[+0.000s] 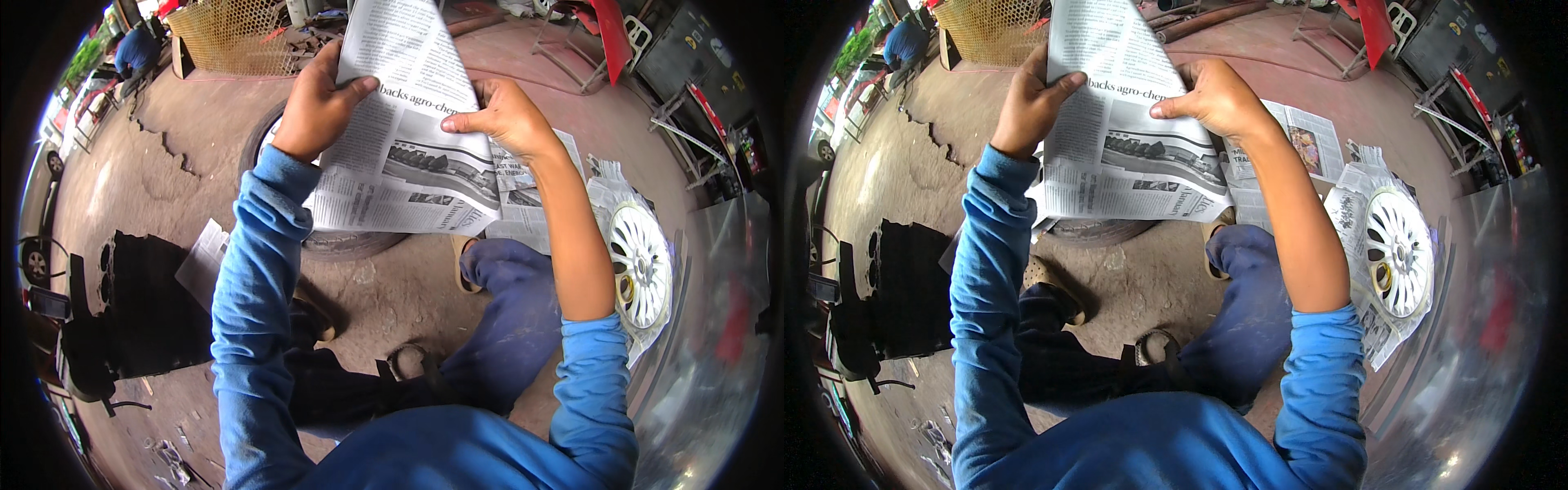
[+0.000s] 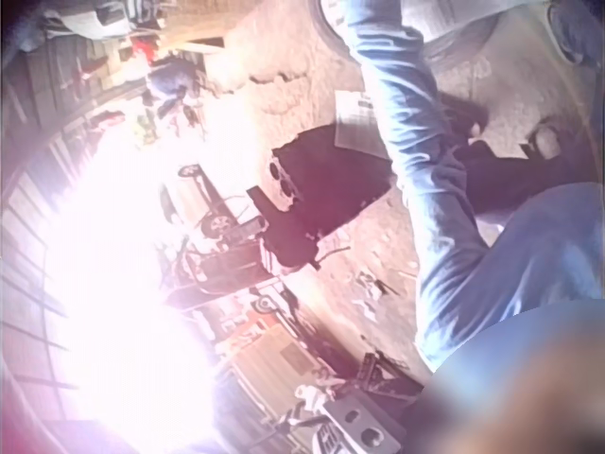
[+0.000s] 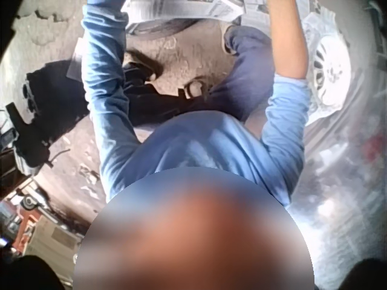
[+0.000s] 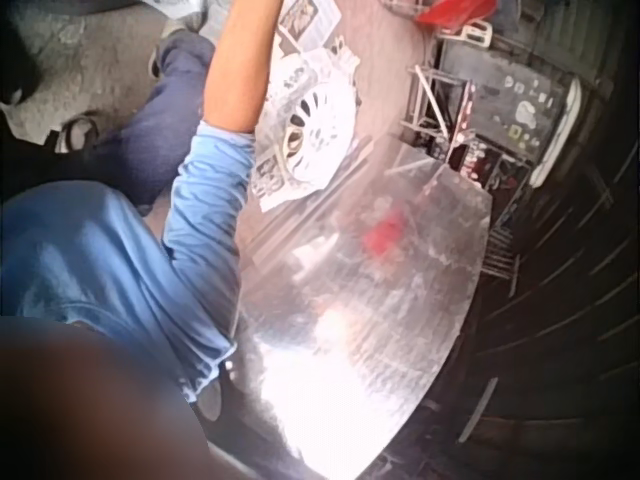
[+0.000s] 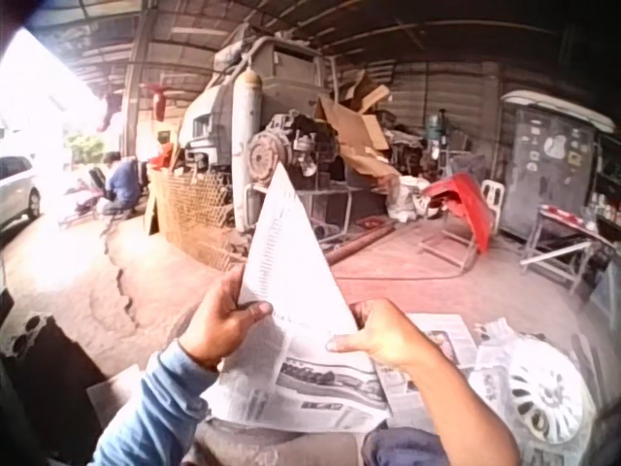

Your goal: The person sits on the floor and folds newspaper sheets by hand. They repeatedly unfold, refold, and crease the sheets into smaller rectangles, handling one sheet at a time.

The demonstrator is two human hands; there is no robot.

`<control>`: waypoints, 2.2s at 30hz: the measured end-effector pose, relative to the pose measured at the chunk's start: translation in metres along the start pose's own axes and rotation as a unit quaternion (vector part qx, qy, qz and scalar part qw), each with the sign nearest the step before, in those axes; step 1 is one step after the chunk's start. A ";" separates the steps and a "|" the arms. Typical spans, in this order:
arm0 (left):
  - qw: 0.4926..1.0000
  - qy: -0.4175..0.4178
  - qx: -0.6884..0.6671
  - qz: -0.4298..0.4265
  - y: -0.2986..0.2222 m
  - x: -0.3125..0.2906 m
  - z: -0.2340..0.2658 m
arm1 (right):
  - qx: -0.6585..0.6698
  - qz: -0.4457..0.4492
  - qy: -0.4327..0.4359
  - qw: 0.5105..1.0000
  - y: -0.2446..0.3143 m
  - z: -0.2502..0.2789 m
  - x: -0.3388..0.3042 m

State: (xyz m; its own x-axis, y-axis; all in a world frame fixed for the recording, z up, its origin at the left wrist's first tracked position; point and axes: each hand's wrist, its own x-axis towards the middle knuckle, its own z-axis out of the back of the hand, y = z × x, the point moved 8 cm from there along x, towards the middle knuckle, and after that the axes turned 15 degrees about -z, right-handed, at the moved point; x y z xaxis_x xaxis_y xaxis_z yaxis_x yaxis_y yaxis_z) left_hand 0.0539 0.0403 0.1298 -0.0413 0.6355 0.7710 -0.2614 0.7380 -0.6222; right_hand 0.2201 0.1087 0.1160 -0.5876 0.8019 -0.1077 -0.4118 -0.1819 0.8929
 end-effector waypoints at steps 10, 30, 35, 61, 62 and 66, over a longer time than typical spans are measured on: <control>0.991 -0.068 0.008 0.112 0.033 -0.017 0.055 | 0.009 -0.052 0.041 0.998 -0.054 -0.003 0.006; 0.966 -0.156 -0.051 0.198 0.076 -0.052 0.124 | -0.033 -0.108 0.051 0.992 -0.079 -0.008 -0.012; 0.971 -0.137 -0.056 0.188 0.072 -0.051 0.120 | -0.049 -0.157 0.111 0.980 -0.090 -0.019 -0.004; 0.994 0.050 -0.015 0.099 0.054 -0.026 0.015 | 0.133 -0.085 0.050 0.986 -0.058 -0.018 0.019; 0.994 0.055 -0.021 0.089 0.052 -0.025 0.012 | 0.107 -0.085 0.038 0.990 -0.058 -0.016 0.019; 0.993 0.079 0.025 0.081 0.048 -0.021 0.009 | 0.093 -0.080 0.023 0.992 -0.057 -0.010 0.025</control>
State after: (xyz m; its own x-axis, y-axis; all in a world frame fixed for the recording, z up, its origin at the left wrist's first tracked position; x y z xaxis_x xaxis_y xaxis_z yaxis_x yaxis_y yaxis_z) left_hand 0.0339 0.0606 0.0845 0.0635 0.7761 0.6274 -0.3122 0.6126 -0.7262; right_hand 0.2219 0.1329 0.0583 -0.5579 0.7849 -0.2695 -0.3683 0.0569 0.9280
